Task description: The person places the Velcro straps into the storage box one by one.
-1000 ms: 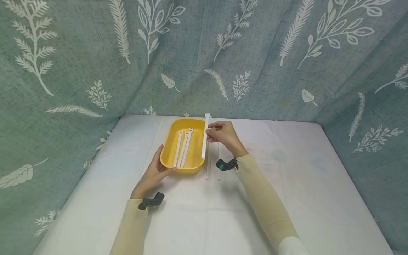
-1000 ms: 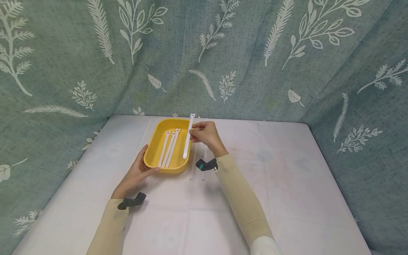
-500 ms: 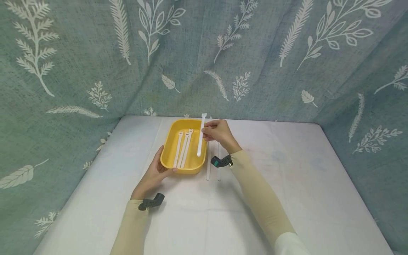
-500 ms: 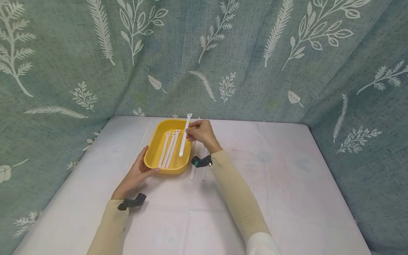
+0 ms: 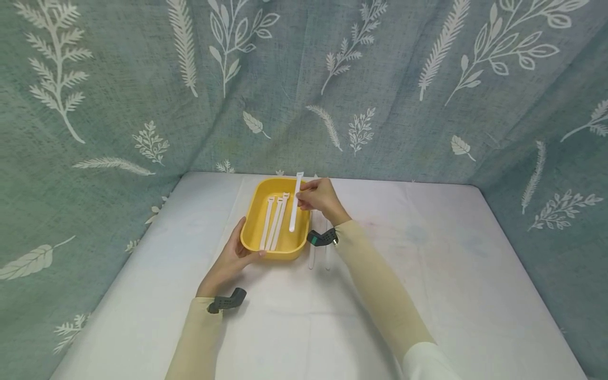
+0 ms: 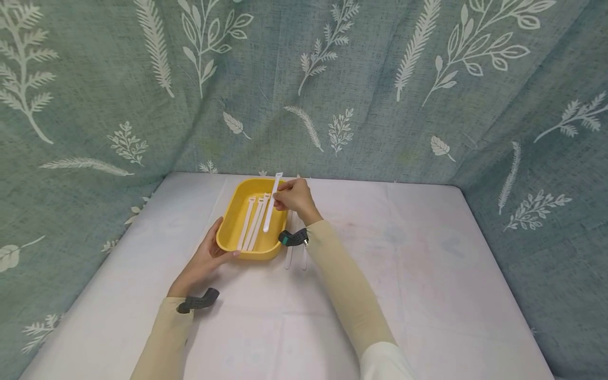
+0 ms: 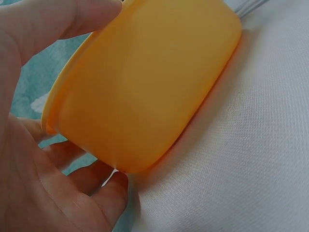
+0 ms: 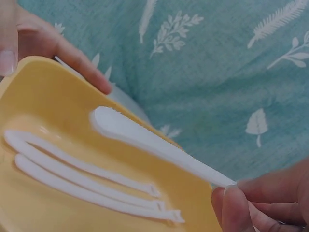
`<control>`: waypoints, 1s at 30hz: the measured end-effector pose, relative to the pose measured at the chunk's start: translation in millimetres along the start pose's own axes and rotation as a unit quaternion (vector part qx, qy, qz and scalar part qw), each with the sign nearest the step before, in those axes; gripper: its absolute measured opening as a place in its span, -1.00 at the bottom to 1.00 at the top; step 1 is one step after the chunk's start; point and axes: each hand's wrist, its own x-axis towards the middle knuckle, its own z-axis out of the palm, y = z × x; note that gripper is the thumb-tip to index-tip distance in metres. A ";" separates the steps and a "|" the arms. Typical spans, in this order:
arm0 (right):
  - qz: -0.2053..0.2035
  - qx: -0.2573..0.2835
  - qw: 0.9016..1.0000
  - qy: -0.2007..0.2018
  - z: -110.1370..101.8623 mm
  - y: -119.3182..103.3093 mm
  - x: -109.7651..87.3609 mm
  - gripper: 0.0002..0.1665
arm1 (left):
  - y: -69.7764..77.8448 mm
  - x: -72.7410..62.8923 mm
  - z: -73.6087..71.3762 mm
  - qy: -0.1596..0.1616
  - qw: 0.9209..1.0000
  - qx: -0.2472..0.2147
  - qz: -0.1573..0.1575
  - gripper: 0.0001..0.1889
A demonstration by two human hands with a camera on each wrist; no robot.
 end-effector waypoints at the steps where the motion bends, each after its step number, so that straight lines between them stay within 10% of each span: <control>1: 0.001 -0.001 1.000 -0.001 0.6 1.1 0.9 -0.73 | 0.3 -0.1 0.2 0.001 1.000 -0.001 0.000 0.25; 30: 0.012 -0.054 0.998 0.007 29.2 10.6 7.0 -0.64 | -2.8 1.3 1.1 -0.002 1.000 -0.012 0.008 0.22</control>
